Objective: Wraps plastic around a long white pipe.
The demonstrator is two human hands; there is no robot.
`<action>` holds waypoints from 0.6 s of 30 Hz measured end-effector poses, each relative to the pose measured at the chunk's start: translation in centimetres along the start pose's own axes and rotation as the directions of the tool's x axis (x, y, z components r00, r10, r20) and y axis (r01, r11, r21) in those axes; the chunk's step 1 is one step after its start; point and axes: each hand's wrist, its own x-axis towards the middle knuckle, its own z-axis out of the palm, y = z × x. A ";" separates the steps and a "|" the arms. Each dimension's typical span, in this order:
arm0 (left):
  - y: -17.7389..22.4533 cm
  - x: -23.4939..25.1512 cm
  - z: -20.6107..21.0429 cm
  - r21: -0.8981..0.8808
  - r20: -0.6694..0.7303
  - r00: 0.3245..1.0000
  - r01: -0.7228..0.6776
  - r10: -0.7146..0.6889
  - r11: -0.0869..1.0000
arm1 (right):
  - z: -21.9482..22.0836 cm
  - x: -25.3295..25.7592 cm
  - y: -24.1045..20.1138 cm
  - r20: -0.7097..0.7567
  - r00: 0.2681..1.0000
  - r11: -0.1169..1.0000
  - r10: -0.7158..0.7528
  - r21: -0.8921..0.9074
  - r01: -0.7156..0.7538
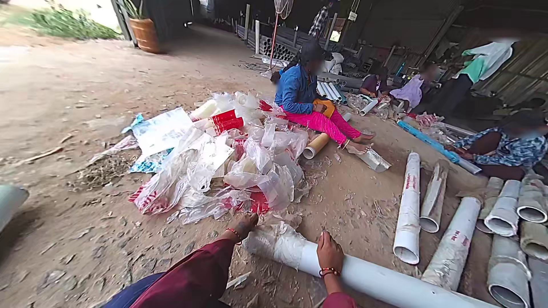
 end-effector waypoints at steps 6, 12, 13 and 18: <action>3.6 -2.5 -1.4 0.184 0.113 0.994 -0.025 0.004 0.983 | -0.7 0.4 0.1 0.015 1.000 0.999 0.026 0.030 -0.026; 1.8 -1.9 0.9 0.102 0.141 0.990 -0.005 -0.010 0.995 | -1.0 0.6 0.2 0.073 0.995 0.998 0.062 0.026 -0.064; 2.7 -3.1 0.4 0.118 0.174 0.984 0.020 -0.041 0.993 | -0.8 0.4 0.1 0.064 0.997 0.999 0.046 0.023 -0.048; 2.1 -3.2 -0.4 0.272 0.097 0.983 -0.177 0.156 0.946 | 0.1 0.0 0.5 0.024 1.000 1.000 -0.015 -0.001 0.015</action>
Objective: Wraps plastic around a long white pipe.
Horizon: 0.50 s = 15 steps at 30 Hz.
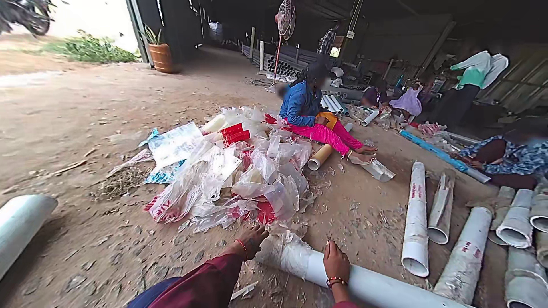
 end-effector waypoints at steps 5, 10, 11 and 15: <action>-0.4 2.2 2.3 -0.074 -0.049 0.991 -0.127 0.123 0.989 | 0.3 0.0 -0.3 -0.036 0.999 1.000 -0.006 0.017 0.006; 0.0 3.1 3.2 -0.130 -0.096 0.993 -0.083 0.071 0.988 | -0.6 0.3 -0.3 0.040 0.998 0.999 0.046 0.024 -0.047; 0.5 2.6 2.7 -0.110 -0.084 0.995 -0.060 0.051 0.992 | -0.7 0.3 -0.5 0.047 0.998 0.998 0.051 0.027 -0.053; 2.4 1.8 1.1 0.011 -0.002 1.000 0.023 -0.023 1.000 | -0.5 0.2 -0.5 0.025 0.999 0.999 0.047 0.025 -0.048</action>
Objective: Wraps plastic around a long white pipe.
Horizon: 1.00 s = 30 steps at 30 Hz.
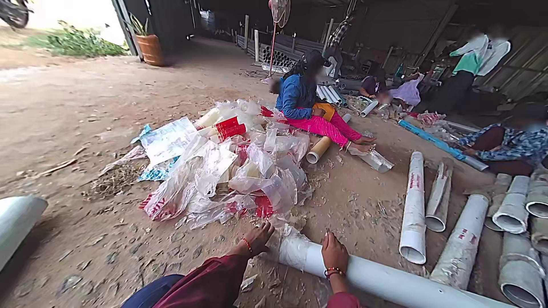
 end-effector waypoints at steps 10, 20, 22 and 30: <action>-0.5 1.6 0.8 0.010 0.049 0.998 -0.040 0.039 0.999 | 0.3 -0.2 0.2 -0.014 1.000 1.000 -0.004 -0.015 0.004; 1.3 0.8 -0.9 0.244 0.194 0.964 -0.224 0.179 0.944 | -0.2 -0.1 0.1 0.008 1.000 0.999 0.029 -0.024 -0.029; 1.8 0.2 -0.9 0.266 0.235 0.950 -0.266 0.205 0.927 | -0.8 0.2 -0.1 0.079 0.995 0.997 0.066 -0.043 -0.062; 3.9 -2.9 1.6 0.366 0.455 0.858 -0.422 0.236 0.829 | -0.9 0.8 -0.3 0.119 0.988 0.994 0.096 -0.068 -0.088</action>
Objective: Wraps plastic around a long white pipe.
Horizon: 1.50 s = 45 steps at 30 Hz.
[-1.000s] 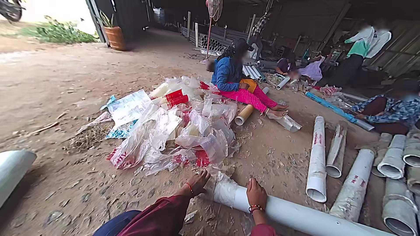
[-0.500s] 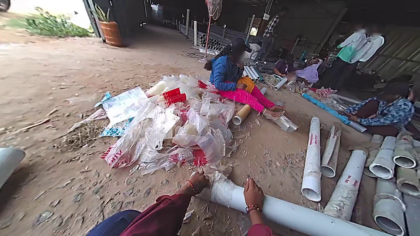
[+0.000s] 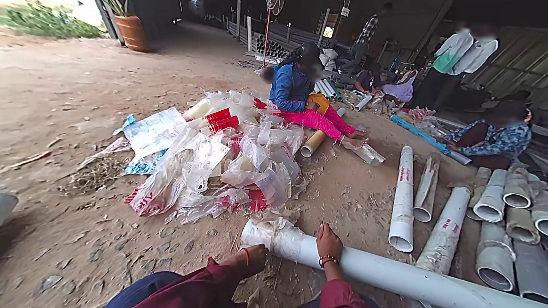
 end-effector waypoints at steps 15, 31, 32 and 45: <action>-2.5 1.3 -0.8 -0.473 -0.242 0.908 0.198 -0.342 0.859 | 0.6 -0.9 0.2 -0.148 0.986 0.996 -0.071 0.035 0.077; 2.7 1.8 -2.3 -0.508 0.007 0.849 0.458 -0.528 0.730 | 0.7 -0.7 0.2 -0.129 0.990 0.997 -0.056 0.039 0.061; 3.4 2.6 -2.1 -0.520 0.015 0.821 0.494 -0.570 0.697 | 0.6 -0.7 0.3 -0.147 0.987 0.997 -0.062 0.044 0.070; 10.4 1.0 -0.4 -0.516 -0.119 0.841 0.402 -0.527 0.757 | 0.5 -0.4 0.2 -0.107 0.992 0.994 -0.072 0.073 0.080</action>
